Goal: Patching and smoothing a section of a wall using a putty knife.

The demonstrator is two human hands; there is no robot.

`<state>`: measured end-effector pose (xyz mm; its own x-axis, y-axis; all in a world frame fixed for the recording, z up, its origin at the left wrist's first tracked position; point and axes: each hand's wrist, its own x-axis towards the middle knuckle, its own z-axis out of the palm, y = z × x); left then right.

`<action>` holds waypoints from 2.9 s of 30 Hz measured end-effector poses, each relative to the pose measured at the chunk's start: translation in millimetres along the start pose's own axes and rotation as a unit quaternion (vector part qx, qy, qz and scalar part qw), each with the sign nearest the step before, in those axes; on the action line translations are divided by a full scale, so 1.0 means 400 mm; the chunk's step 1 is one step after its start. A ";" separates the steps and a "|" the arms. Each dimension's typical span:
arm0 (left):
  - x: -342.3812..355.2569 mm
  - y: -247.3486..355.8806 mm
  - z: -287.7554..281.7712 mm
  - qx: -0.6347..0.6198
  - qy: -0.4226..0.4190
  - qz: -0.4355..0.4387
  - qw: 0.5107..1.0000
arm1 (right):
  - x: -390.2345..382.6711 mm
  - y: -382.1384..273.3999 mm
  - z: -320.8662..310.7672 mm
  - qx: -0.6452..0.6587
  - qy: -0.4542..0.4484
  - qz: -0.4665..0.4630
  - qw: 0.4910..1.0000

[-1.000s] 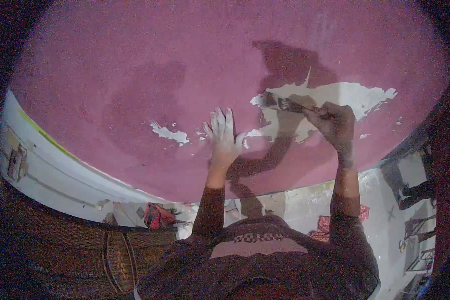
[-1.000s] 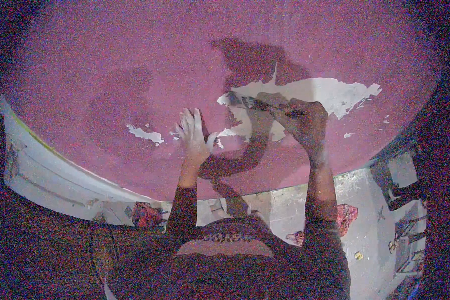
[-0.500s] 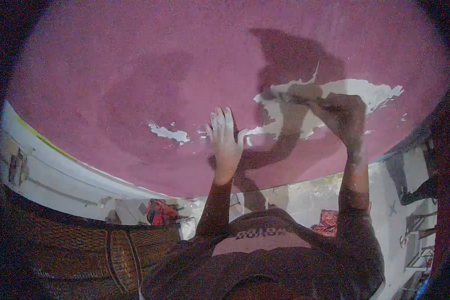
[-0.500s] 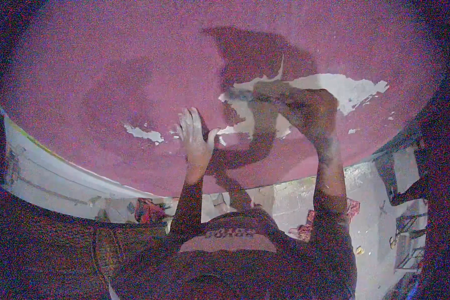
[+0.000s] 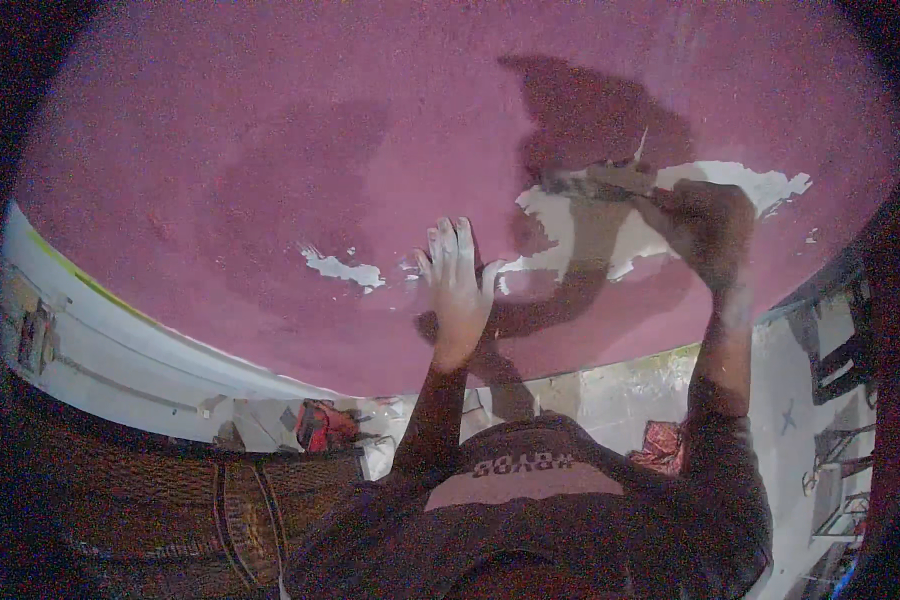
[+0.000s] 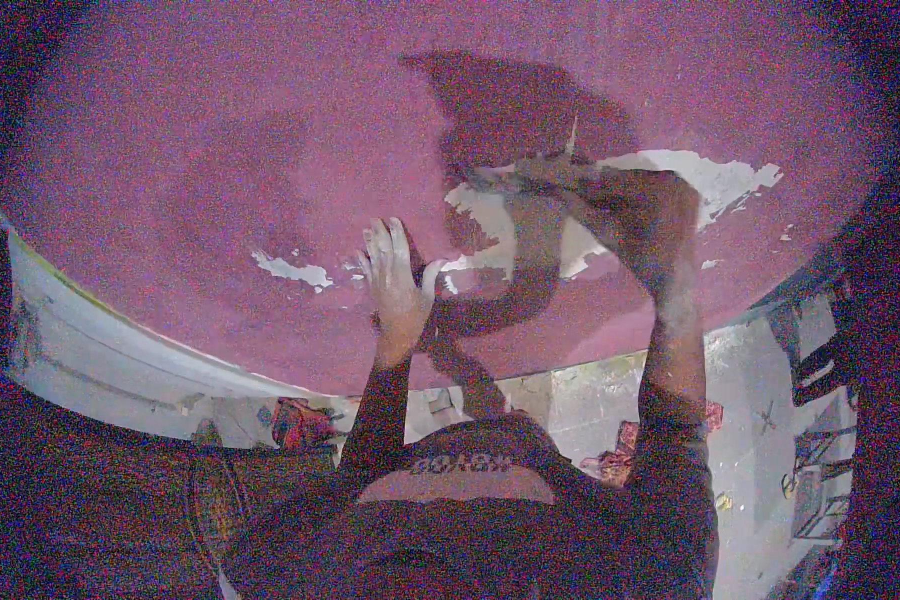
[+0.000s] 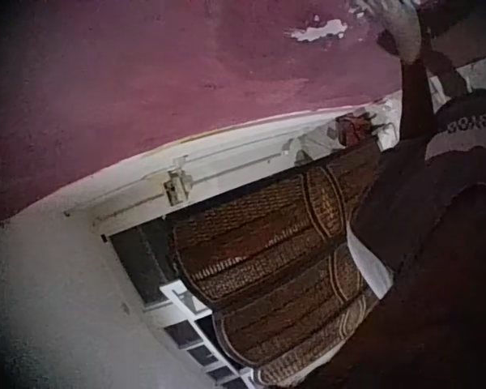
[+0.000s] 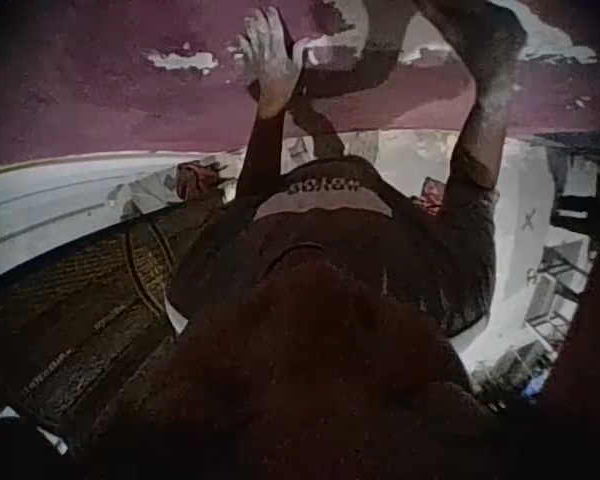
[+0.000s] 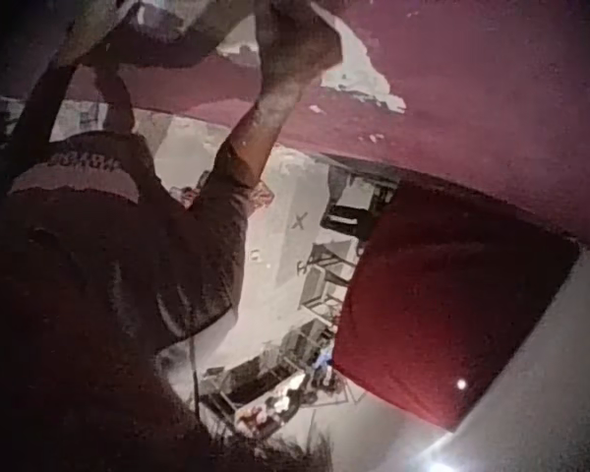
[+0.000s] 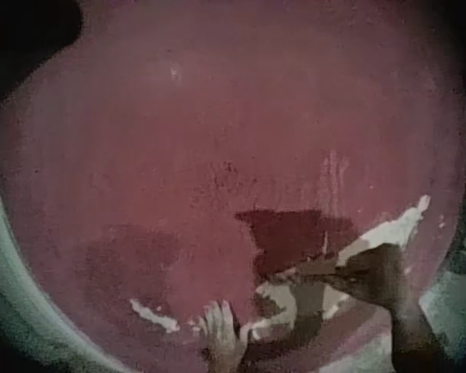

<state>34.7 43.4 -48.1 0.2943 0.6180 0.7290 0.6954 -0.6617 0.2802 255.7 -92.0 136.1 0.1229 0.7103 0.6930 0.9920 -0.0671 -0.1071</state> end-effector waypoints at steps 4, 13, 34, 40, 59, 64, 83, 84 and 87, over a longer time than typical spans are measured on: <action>0.006 0.008 0.000 0.002 -0.002 0.006 1.000 | -0.021 0.050 0.071 -0.025 0.055 -0.157 0.986; 0.001 0.038 0.008 -0.009 -0.026 0.009 1.000 | -0.011 0.033 0.090 -0.035 -0.017 -0.107 0.993; -0.014 0.037 -0.015 -0.028 -0.071 0.011 0.997 | -0.029 0.056 0.082 0.015 -0.046 -0.060 0.997; -0.012 0.045 -0.029 -0.023 -0.071 0.030 0.997 | -0.028 0.068 0.101 -0.050 -0.044 -0.079 0.995; -0.019 0.062 -0.011 -0.070 -0.041 0.006 0.997 | -0.047 0.041 0.092 -0.091 -0.046 -0.083 0.991; -0.023 0.055 -0.029 -0.073 -0.053 0.008 0.996 | -0.046 0.062 0.027 0.031 -0.006 0.053 0.998; -0.028 0.044 -0.029 -0.069 -0.074 0.005 0.995 | -0.087 0.083 0.058 0.079 0.027 0.040 0.996; -0.025 0.053 -0.028 -0.071 -0.076 0.008 0.995 | -0.099 0.092 0.090 0.077 0.027 0.044 0.996; -0.024 0.054 -0.022 -0.050 -0.100 0.018 0.993 | -0.100 0.040 0.124 -0.015 -0.023 -0.049 0.998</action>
<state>41.1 19.2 -43.4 0.4498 0.6587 0.6032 0.6157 -0.7179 0.3248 265.4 -86.9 71.1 0.0234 0.7460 0.6655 0.9997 -0.0149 -0.0185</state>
